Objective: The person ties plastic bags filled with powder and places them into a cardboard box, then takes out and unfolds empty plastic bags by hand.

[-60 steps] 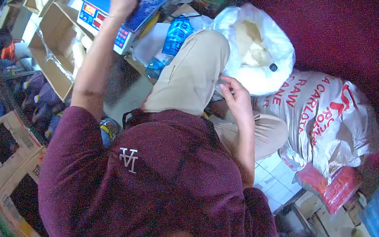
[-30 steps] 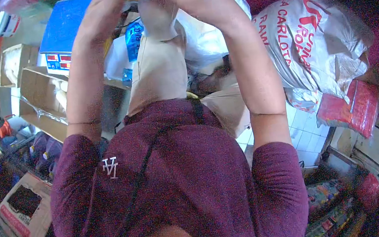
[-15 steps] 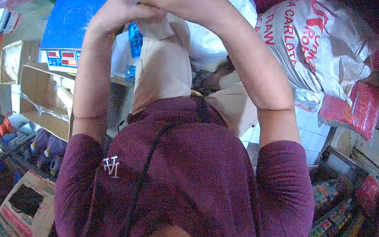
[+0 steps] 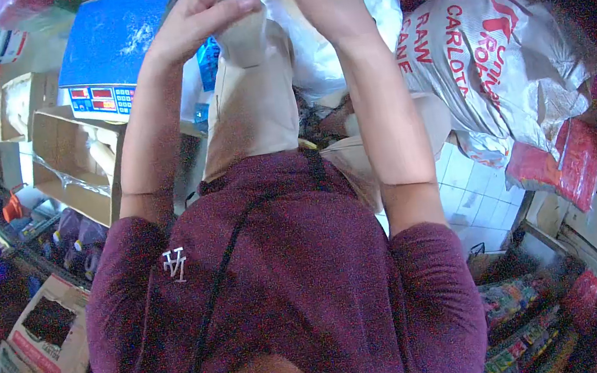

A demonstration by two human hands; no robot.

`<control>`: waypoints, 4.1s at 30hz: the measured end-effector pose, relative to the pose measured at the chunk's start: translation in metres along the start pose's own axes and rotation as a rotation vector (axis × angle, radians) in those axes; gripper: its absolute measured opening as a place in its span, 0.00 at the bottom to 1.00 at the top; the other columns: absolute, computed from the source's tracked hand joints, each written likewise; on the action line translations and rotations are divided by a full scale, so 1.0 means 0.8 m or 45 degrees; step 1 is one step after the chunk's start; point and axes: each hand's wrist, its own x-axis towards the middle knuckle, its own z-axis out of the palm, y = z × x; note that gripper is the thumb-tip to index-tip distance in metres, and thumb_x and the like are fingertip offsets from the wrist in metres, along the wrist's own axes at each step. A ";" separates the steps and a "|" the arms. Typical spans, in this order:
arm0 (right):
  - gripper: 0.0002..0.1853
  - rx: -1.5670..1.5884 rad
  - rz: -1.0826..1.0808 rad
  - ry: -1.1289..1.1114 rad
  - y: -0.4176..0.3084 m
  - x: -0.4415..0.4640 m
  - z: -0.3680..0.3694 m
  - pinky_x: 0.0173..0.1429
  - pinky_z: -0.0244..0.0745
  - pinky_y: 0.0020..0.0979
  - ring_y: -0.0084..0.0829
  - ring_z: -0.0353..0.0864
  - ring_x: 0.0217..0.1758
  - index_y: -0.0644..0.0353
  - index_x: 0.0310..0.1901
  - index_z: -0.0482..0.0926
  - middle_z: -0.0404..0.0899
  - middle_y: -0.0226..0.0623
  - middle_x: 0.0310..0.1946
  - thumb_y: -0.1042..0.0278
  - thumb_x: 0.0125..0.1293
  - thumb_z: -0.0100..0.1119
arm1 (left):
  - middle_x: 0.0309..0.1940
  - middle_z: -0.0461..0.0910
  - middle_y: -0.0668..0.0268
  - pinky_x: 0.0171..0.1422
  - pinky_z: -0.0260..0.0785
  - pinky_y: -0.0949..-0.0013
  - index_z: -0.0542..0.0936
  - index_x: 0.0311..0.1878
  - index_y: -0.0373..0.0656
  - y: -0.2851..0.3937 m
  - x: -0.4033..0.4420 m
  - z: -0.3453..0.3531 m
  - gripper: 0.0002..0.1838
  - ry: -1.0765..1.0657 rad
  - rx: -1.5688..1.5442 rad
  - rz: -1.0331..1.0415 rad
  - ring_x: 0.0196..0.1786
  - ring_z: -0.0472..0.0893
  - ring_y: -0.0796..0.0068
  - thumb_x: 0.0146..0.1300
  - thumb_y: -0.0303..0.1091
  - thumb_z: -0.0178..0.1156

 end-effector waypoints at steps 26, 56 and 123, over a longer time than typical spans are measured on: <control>0.05 1.074 -0.249 -0.225 0.074 0.022 -0.033 0.35 0.66 0.16 0.14 0.70 0.29 0.61 0.37 0.76 0.75 0.25 0.28 0.69 0.64 0.54 | 0.41 0.77 0.63 0.52 0.64 0.72 0.80 0.40 0.37 -0.019 0.001 0.010 0.13 0.191 0.167 0.232 0.45 0.74 0.72 0.60 0.37 0.55; 0.04 0.195 0.042 0.214 0.018 0.003 -0.030 0.26 0.56 0.13 0.10 0.64 0.22 0.60 0.36 0.76 0.75 0.22 0.25 0.70 0.62 0.57 | 0.34 0.77 0.65 0.47 0.63 0.75 0.81 0.36 0.38 0.003 -0.002 0.010 0.14 0.370 0.581 0.326 0.42 0.74 0.76 0.57 0.41 0.58; 0.26 0.196 0.411 0.110 0.101 -0.046 -0.094 0.58 0.63 0.35 0.33 0.73 0.52 0.62 0.60 0.61 0.73 0.40 0.51 0.50 0.70 0.38 | 0.42 0.75 0.59 0.53 0.65 0.69 0.73 0.38 0.38 0.023 -0.011 0.032 0.08 0.647 -0.604 0.207 0.45 0.74 0.72 0.67 0.32 0.47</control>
